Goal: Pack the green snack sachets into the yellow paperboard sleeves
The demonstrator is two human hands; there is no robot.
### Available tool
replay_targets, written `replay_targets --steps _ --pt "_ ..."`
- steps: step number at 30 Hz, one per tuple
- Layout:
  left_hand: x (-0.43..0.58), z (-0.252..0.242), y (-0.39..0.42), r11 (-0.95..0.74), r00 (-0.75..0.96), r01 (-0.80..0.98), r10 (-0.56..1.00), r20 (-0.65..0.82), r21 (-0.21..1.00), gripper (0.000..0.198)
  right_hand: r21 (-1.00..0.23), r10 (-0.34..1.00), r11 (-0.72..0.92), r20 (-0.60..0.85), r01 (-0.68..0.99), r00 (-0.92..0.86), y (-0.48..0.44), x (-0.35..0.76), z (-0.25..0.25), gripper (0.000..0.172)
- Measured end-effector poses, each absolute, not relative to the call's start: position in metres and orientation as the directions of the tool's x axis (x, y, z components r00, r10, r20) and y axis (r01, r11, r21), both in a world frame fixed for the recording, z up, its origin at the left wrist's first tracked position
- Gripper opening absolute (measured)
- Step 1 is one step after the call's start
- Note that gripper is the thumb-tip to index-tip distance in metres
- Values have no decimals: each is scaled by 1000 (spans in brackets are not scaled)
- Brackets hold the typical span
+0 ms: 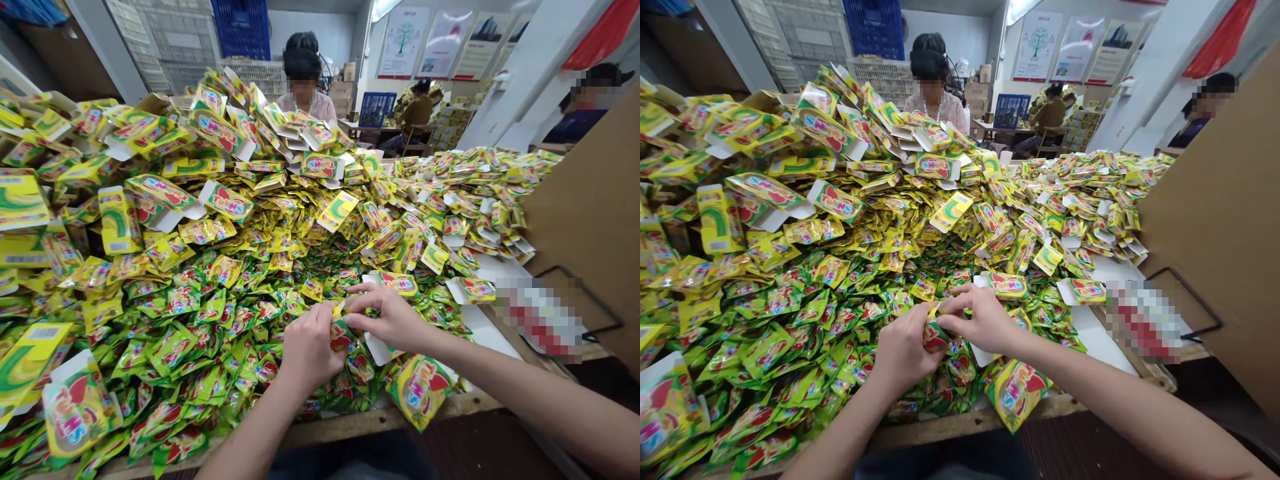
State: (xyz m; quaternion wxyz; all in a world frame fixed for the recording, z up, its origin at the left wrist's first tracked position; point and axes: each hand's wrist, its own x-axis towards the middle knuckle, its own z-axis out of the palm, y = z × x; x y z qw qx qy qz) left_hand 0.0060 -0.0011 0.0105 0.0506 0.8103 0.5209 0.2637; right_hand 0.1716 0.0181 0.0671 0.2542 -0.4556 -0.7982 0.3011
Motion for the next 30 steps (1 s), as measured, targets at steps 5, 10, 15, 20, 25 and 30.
replay_targets --steps 5,10,15,20,25,30 --pt "6 11 -3 -514 381 779 843 379 359 48 -804 793 313 -72 507 -604 2 173 67 27" --pt "3 16 1 -510 353 810 818 454 289 43 -892 941 133 -22 431 -336 -2 158 47 27" --pt "-6 24 8 -447 143 553 883 448 703 63 -984 984 -60 -87 171 -158 -2 167 58 29" --pt "-3 21 2 -297 275 179 930 242 938 35 -982 974 -78 -112 173 -195 -10 181 65 41" --pt "-2 20 -3 -323 339 213 910 240 922 29 -965 909 -230 -259 126 -327 -14 182 52 45" --pt "6 16 -3 -324 223 173 933 284 930 19 -951 930 -309 -300 -6 -213 -13 173 42 43"
